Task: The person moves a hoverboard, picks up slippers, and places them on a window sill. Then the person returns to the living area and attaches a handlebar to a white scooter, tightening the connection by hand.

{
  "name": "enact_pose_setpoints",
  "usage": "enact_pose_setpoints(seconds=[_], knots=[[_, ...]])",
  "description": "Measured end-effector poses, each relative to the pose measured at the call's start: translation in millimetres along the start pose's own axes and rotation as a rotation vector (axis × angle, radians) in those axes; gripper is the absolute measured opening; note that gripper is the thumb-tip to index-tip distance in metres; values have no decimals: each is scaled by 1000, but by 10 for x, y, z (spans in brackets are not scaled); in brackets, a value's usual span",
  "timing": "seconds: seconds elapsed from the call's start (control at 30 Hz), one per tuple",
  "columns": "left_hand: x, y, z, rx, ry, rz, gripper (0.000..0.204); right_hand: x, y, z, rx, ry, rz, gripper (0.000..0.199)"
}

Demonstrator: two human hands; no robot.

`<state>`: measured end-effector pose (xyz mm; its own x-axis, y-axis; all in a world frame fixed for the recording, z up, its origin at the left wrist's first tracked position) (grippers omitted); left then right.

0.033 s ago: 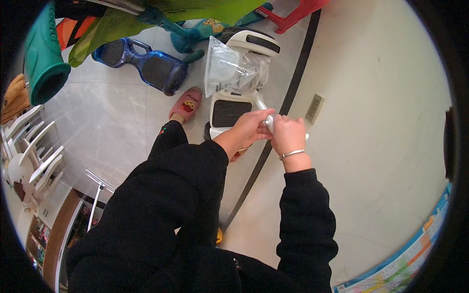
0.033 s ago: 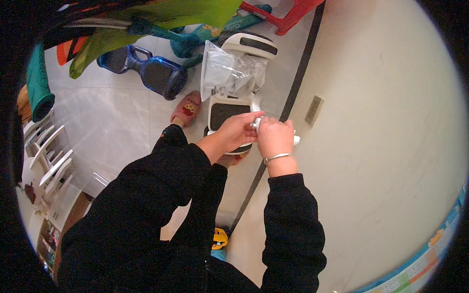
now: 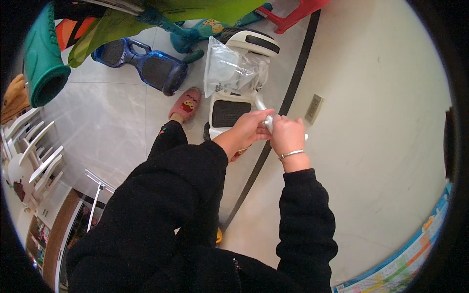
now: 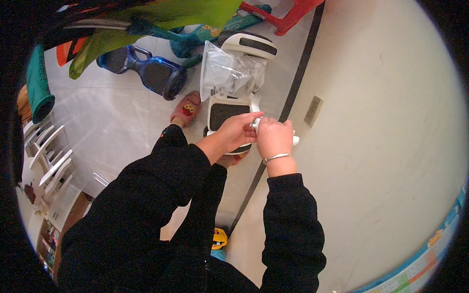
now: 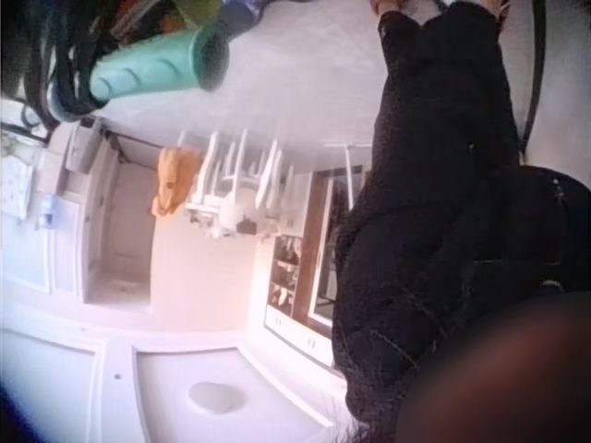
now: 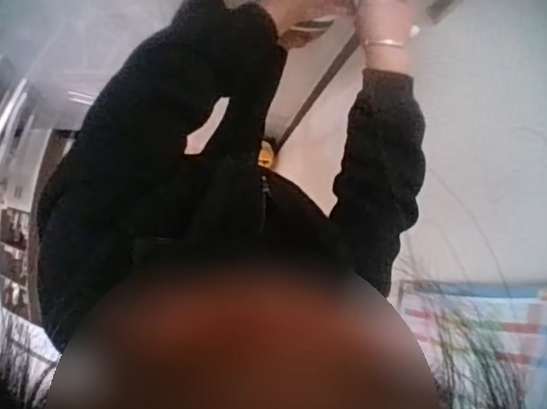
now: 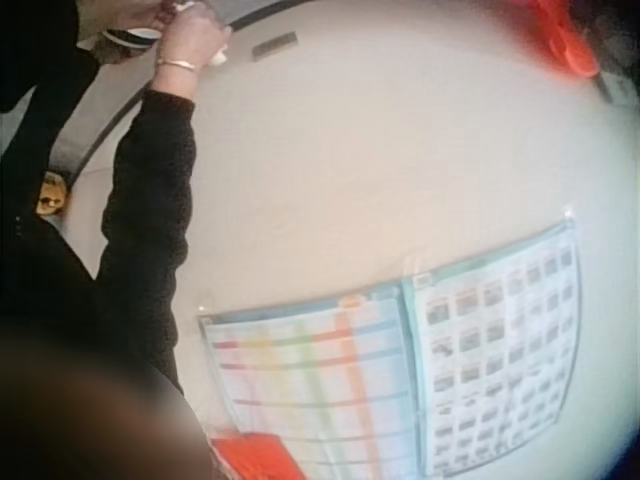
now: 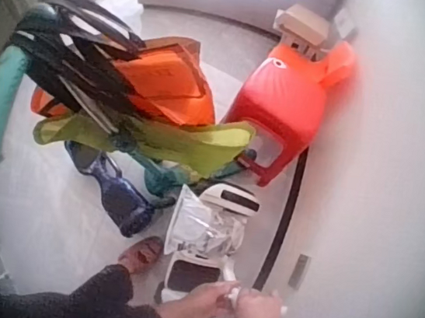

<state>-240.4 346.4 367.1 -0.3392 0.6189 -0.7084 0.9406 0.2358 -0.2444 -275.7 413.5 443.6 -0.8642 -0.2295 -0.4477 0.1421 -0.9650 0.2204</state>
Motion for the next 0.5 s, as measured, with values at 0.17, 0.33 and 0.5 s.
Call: enact_pose_setpoints(seconds=[0.17, 0.33, 0.5], knots=[[2, 2, -15, 18, -11, -17, 38, 0, -3, 1, 21, -30, 56, 13], [37, 47, -38, -12, -13, -13, 38, -8, -23, 36, 26, -48, 132, 4], [9, 33, -47, -27, -10, -46, 40, -7, -13, 39, 13, -51, 83, 3]])
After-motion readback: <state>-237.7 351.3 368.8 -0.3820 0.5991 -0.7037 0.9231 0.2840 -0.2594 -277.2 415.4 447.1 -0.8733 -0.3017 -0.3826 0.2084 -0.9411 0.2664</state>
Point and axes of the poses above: each hand's wrist, its own x-axis towards the middle knuckle, its own z-axis out of the back of the hand, y = z × x, the point moved 7 cm from there along x, towards the middle knuckle, and after that the axes turned 15 degrees about x, right-handed, at the moved point
